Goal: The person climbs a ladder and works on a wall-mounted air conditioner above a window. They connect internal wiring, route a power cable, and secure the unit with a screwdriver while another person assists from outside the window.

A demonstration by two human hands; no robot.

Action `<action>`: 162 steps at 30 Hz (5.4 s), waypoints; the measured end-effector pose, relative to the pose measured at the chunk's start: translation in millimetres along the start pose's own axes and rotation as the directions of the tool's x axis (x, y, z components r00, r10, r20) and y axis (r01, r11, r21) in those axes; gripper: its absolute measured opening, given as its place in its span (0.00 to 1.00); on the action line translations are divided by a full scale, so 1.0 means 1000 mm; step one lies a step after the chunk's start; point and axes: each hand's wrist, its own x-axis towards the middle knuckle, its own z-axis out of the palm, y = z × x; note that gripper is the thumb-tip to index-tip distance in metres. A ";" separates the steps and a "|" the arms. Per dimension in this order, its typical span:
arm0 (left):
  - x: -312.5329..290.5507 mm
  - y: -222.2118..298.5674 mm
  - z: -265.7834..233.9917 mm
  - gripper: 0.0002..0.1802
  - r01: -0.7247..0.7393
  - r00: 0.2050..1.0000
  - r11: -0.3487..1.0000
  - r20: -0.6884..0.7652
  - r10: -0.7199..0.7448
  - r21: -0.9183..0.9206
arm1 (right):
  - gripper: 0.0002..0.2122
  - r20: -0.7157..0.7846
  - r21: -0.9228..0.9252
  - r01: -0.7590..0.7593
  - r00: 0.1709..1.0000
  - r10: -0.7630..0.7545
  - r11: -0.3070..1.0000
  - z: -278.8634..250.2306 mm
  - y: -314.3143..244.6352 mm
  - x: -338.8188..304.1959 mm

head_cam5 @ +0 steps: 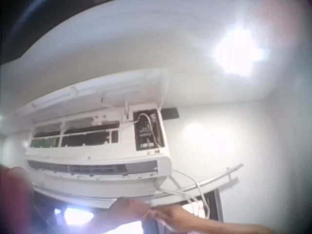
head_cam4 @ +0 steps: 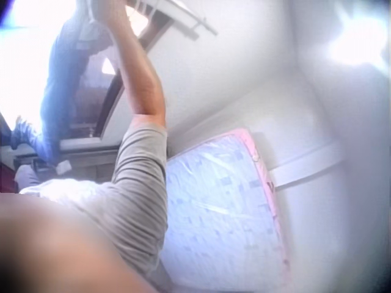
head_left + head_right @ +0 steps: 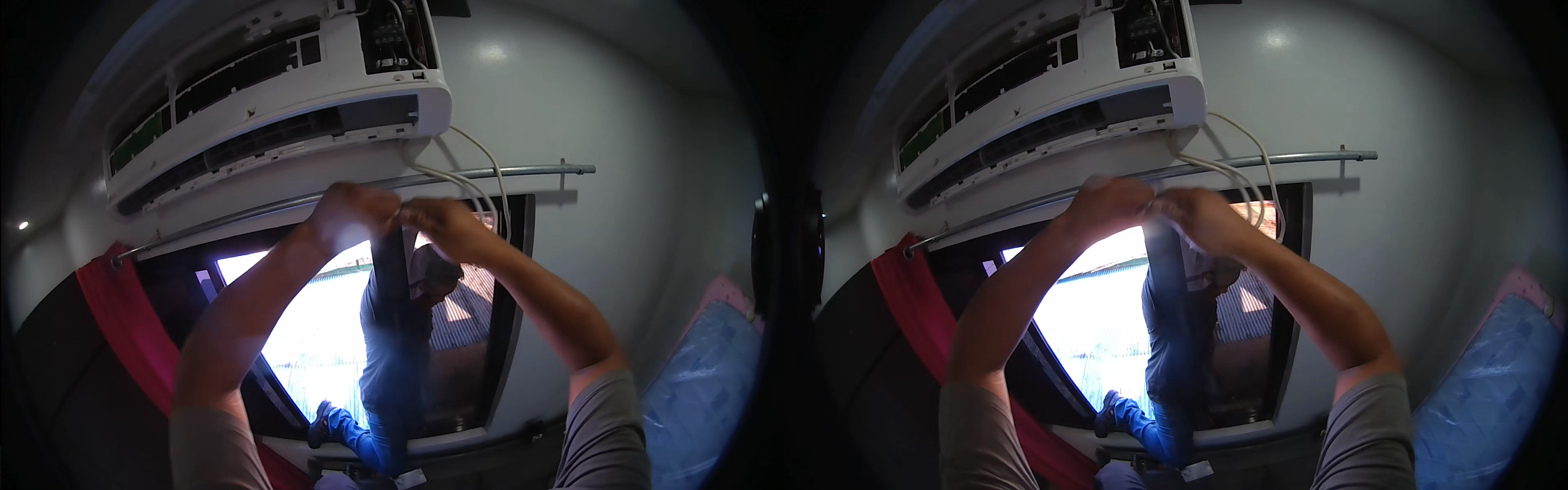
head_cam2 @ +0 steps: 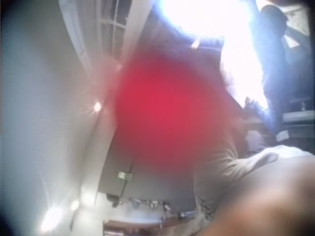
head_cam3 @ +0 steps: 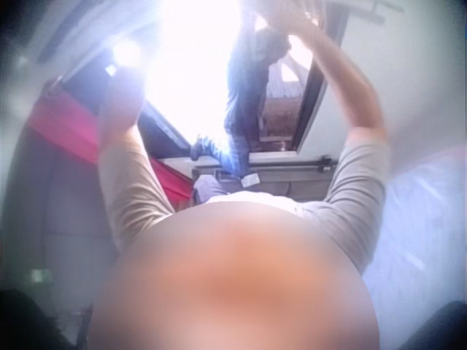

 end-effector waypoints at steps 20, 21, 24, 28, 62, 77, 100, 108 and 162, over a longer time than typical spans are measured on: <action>0.052 -0.010 0.051 0.22 0.452 0.772 0.700 -0.150 -0.617 -0.552 | 0.11 -0.214 0.161 -0.338 0.905 0.367 0.927 -0.023 0.024 0.113; 0.050 -0.007 0.050 0.20 0.480 0.765 0.718 -0.160 -0.624 -0.504 | 0.11 -0.224 0.277 -0.377 0.869 0.441 0.884 -0.026 0.023 0.113; 0.041 -0.003 0.045 0.20 0.448 0.732 0.690 -0.210 -0.648 -0.568 | 0.12 -0.127 0.499 -0.421 0.829 0.545 0.757 -0.036 0.027 0.118; 0.036 -0.003 0.050 0.26 0.282 0.720 0.761 -0.395 -0.571 -0.584 | 0.14 -0.358 -0.133 -0.200 0.923 0.141 0.971 -0.019 0.050 0.135; 0.021 -0.032 0.079 0.32 0.170 0.756 0.905 -0.537 -0.374 -0.390 | 0.22 -0.406 -0.854 -0.218 0.846 -0.345 0.472 0.041 0.015 0.016; 0.028 -0.019 0.062 0.43 0.306 0.852 0.922 -0.362 -0.377 -0.239 | 0.15 -0.517 -0.746 -0.201 0.775 -0.363 0.635 -0.010 0.060 0.074; 0.030 -0.020 0.061 0.26 0.377 0.843 0.878 -0.283 -0.457 -0.296 | 0.21 0.198 -0.970 0.242 0.737 -0.646 -0.020 -0.055 0.039 0.036; 0.035 -0.027 0.053 0.21 0.367 0.828 0.798 -0.223 -0.515 -0.478 | 0.33 -0.066 -0.874 0.042 0.977 -0.203 0.484 -0.031 0.047 0.029; 0.006 -0.083 0.074 0.16 -0.218 0.584 -0.076 -0.068 -0.809 -0.973 | 0.12 -0.381 -0.547 -0.143 0.920 -0.092 0.825 0.032 0.033 0.105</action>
